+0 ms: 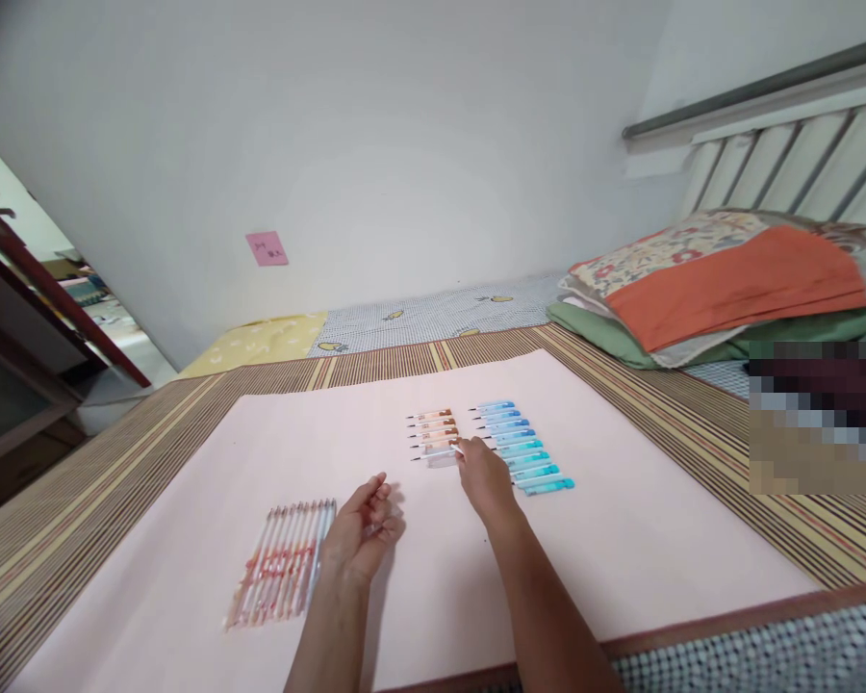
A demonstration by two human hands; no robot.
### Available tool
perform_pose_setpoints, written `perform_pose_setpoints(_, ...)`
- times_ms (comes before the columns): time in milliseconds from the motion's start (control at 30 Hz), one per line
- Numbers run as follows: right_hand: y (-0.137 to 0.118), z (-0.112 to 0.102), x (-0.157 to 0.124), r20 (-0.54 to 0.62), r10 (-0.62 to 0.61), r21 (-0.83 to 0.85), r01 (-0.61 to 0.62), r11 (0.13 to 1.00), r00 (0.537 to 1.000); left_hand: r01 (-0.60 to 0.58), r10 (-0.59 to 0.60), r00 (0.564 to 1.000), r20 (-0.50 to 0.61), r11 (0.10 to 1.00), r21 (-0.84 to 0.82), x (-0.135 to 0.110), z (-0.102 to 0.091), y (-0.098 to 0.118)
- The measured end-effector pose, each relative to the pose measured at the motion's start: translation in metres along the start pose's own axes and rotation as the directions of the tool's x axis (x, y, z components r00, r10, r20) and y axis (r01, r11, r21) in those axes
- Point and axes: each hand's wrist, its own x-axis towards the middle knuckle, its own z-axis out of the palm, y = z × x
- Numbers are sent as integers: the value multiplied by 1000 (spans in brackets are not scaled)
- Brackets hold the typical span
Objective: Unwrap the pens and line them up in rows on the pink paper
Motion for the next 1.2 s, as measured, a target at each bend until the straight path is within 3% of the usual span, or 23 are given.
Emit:
perform_pose_setpoints(633, 0, 3, -1, -22, -20, -45, 19, 999, 1000, 15, -15, 1000, 13, 1000, -9, 1, 0, -1)
perform_pose_setpoints(1200, 3, 5, -1, -54, -26, 21, 27, 999, 998, 22, -22, 1000, 19, 1000, -4, 1, 0, -1)
